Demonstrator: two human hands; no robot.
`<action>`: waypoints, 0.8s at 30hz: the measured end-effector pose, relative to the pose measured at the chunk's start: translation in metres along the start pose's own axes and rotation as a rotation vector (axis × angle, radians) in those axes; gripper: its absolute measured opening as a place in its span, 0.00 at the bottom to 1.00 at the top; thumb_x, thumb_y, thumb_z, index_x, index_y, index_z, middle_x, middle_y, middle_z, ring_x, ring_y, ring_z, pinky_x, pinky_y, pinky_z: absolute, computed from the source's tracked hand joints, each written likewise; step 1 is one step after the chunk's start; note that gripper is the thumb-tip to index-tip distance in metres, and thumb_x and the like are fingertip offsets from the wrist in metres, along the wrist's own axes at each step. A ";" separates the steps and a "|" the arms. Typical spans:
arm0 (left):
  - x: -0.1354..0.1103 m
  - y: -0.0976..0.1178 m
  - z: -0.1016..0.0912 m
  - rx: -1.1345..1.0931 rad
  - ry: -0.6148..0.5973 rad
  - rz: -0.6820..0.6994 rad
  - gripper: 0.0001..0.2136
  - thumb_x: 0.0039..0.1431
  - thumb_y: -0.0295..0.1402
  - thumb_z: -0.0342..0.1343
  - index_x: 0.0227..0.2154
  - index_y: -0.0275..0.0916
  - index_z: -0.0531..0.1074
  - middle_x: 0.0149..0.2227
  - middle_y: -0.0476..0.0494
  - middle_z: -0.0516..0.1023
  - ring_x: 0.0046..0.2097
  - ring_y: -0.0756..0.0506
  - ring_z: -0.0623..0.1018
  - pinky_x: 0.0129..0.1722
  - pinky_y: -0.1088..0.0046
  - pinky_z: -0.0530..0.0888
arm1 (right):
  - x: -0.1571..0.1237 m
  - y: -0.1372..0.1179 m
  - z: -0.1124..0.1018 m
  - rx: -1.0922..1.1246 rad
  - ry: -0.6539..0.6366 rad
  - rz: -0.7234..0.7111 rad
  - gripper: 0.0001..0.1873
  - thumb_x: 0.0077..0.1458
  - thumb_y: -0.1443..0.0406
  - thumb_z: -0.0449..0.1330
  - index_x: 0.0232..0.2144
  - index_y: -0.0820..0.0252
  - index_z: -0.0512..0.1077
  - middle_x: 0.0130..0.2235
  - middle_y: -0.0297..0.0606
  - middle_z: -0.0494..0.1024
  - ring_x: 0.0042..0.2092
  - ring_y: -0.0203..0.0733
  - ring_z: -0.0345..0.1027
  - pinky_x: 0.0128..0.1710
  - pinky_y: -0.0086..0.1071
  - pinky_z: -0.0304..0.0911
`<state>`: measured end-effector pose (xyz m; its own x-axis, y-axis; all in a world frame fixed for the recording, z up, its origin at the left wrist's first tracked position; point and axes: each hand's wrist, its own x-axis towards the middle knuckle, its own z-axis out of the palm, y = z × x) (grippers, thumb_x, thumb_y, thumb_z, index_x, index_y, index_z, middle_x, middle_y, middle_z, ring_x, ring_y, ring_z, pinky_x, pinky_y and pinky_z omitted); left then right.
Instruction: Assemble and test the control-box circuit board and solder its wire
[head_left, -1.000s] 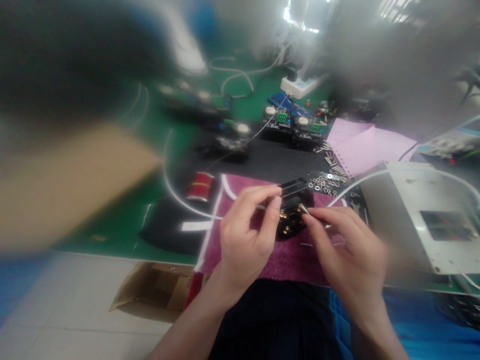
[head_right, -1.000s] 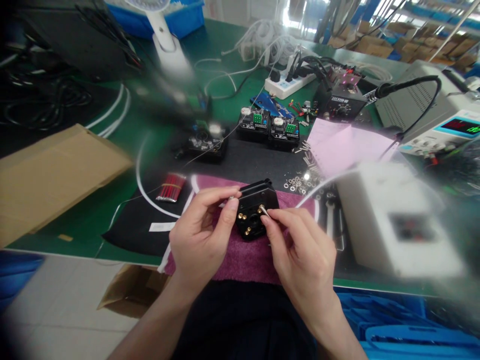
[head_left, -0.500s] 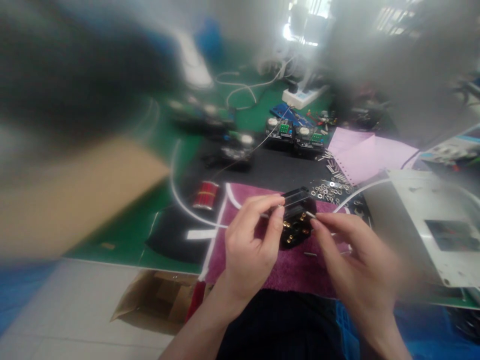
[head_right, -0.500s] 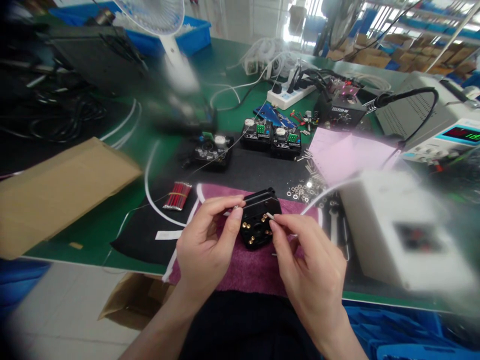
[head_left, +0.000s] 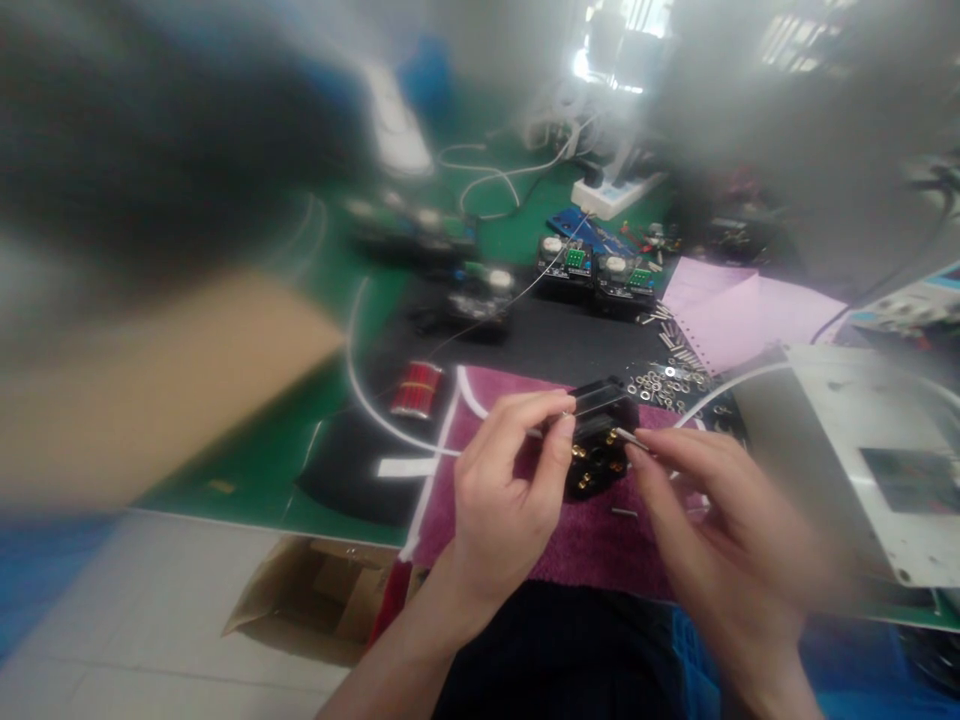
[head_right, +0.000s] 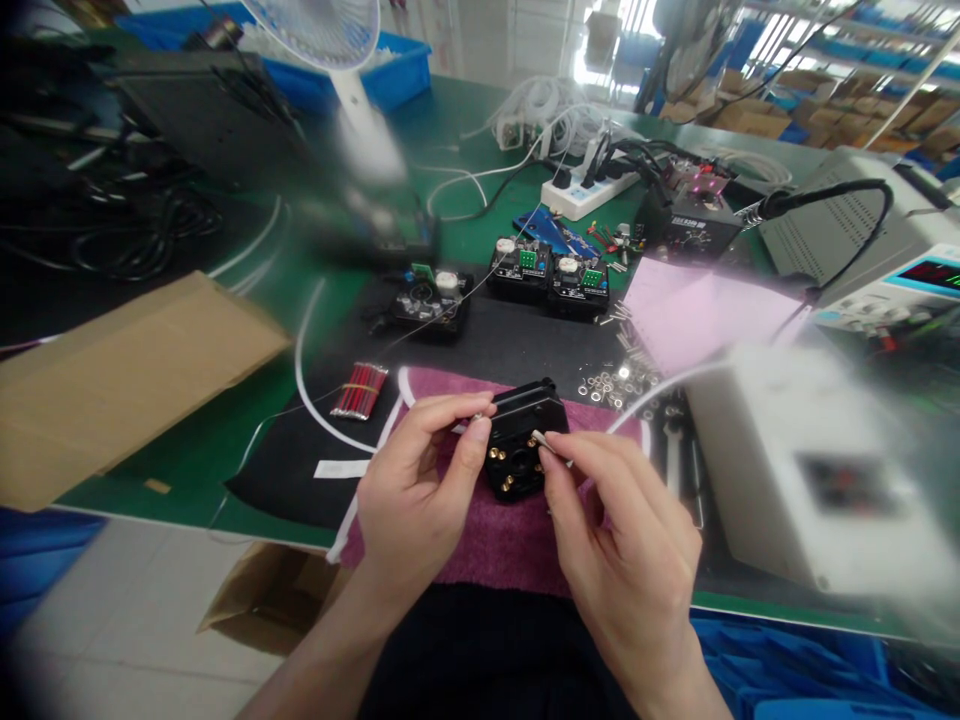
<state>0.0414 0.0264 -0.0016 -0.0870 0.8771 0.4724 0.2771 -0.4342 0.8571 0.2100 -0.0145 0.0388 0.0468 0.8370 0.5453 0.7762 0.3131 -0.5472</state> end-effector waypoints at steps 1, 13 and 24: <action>0.000 0.000 0.000 -0.002 0.002 -0.001 0.10 0.69 0.24 0.62 0.50 0.43 0.79 0.49 0.46 0.84 0.51 0.47 0.84 0.54 0.68 0.81 | 0.000 0.001 0.000 -0.012 -0.001 0.002 0.11 0.63 0.71 0.70 0.47 0.56 0.81 0.43 0.33 0.84 0.38 0.33 0.76 0.40 0.27 0.74; -0.001 0.000 0.001 -0.009 0.007 -0.005 0.11 0.69 0.24 0.62 0.50 0.42 0.79 0.49 0.48 0.84 0.51 0.48 0.84 0.54 0.70 0.80 | -0.002 0.002 -0.002 -0.105 -0.043 -0.047 0.10 0.65 0.70 0.69 0.48 0.56 0.80 0.43 0.33 0.84 0.40 0.33 0.77 0.45 0.27 0.72; 0.000 0.001 0.001 0.022 0.012 -0.003 0.10 0.70 0.25 0.62 0.50 0.43 0.79 0.49 0.47 0.85 0.51 0.47 0.84 0.53 0.69 0.81 | 0.007 0.003 -0.004 -0.233 -0.103 -0.132 0.07 0.67 0.68 0.68 0.47 0.58 0.79 0.43 0.33 0.83 0.36 0.31 0.75 0.40 0.26 0.67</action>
<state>0.0423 0.0262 -0.0011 -0.0992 0.8757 0.4725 0.2974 -0.4270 0.8539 0.2153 -0.0097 0.0440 -0.1193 0.8404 0.5287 0.8956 0.3209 -0.3081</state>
